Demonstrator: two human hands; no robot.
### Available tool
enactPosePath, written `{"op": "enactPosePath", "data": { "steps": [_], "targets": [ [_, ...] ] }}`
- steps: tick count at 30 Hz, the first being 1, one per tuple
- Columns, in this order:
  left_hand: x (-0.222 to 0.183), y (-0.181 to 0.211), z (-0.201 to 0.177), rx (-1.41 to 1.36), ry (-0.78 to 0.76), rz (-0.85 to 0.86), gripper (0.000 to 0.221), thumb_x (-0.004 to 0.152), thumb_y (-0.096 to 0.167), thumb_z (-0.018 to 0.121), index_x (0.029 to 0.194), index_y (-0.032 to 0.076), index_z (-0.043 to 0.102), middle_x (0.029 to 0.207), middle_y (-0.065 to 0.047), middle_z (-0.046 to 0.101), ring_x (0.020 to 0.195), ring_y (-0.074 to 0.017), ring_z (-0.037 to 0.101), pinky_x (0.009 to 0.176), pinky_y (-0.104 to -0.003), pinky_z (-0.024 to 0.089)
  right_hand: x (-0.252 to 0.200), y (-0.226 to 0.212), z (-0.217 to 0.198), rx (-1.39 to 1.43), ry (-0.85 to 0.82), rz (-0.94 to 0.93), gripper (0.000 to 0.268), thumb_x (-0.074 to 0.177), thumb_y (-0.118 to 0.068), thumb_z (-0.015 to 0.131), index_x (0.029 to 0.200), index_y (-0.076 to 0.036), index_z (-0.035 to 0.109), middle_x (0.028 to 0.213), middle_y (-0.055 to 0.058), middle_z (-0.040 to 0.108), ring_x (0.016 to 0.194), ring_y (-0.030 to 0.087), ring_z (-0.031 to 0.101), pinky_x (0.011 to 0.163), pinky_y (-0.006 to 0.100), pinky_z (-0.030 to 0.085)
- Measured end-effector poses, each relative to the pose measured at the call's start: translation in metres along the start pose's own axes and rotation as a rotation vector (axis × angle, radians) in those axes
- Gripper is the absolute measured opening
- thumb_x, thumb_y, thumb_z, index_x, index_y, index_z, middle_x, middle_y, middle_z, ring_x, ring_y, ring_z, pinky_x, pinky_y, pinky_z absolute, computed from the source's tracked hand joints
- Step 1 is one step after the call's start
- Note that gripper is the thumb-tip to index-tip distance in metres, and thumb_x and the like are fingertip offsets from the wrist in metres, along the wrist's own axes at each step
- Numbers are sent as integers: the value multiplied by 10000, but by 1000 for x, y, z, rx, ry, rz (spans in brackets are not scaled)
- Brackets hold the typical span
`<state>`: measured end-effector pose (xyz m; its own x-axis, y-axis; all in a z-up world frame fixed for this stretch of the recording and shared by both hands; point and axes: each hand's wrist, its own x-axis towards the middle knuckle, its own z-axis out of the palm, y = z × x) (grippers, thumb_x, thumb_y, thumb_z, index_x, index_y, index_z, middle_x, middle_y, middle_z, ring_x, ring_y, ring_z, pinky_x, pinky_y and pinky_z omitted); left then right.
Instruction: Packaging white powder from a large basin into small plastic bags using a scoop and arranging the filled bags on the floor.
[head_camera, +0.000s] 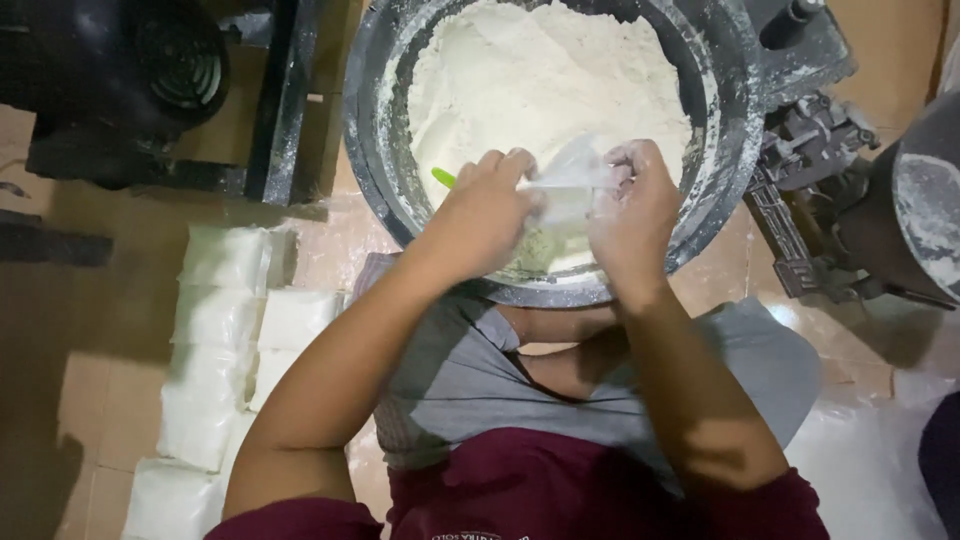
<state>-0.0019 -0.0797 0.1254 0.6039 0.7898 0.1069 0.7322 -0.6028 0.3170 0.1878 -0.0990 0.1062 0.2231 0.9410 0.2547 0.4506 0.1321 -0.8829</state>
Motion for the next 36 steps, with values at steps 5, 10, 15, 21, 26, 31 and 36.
{"op": "enactPosePath", "data": {
  "steps": [5, 10, 15, 21, 26, 31, 36],
  "targets": [
    [27, -52, 4, -400, 57, -57, 121, 850, 117, 648, 951, 108, 714, 1081, -130, 627, 985, -345, 632, 819, -436, 542, 8, 2, -13, -118, -152, -33, 476, 824, 155, 512, 1251, -47, 567, 721, 96, 542, 608, 237, 538, 571, 392, 447],
    [55, -120, 74, 371, -489, -241, 233, 780, 93, 698, 992, 134, 787, 1063, -150, 727, 963, -363, 652, 833, -480, 517, 23, 10, -21, -112, -188, 52, 458, 836, 167, 489, 1210, -50, 640, 798, 115, 654, 613, 193, 557, 518, 355, 435],
    [54, -159, 157, 271, -757, -335, 221, 787, 37, 689, 979, 58, 798, 974, -159, 766, 850, -356, 715, 724, -468, 574, 40, 32, -52, -161, -98, -85, 210, 879, 214, 674, 1051, 94, 690, 938, 134, 643, 707, 152, 534, 575, 240, 480],
    [45, -133, 112, 237, -666, -379, 274, 924, 206, 578, 938, 28, 785, 897, -163, 749, 764, -342, 695, 706, -454, 557, 53, 46, -73, -333, -72, -243, 128, 953, 158, 701, 1028, 96, 618, 873, 132, 597, 706, 215, 497, 670, 327, 485],
    [60, -143, 92, 252, -518, -426, 234, 910, 95, 578, 989, -1, 777, 909, -204, 751, 759, -369, 712, 700, -472, 572, 67, 35, -72, -485, -75, -343, 59, 1030, 161, 643, 1028, 112, 611, 890, 207, 619, 722, 305, 517, 681, 422, 471],
    [85, -152, 181, 115, -585, -395, 230, 808, 134, 739, 998, 9, 773, 913, -204, 745, 767, -366, 702, 719, -469, 591, 73, 30, -72, -602, -94, -392, 52, 1010, 145, 667, 1000, 142, 616, 1135, 241, 473, 947, 367, 500, 828, 450, 476],
    [98, -131, 191, -246, -682, -309, 304, 679, 89, 639, 932, -33, 756, 858, -193, 724, 692, -339, 607, 673, -424, 543, 82, 36, -86, -536, -98, -459, 90, 1014, 180, 667, 1076, 114, 672, 945, 209, 647, 764, 343, 546, 762, 439, 491]
  ]
}}
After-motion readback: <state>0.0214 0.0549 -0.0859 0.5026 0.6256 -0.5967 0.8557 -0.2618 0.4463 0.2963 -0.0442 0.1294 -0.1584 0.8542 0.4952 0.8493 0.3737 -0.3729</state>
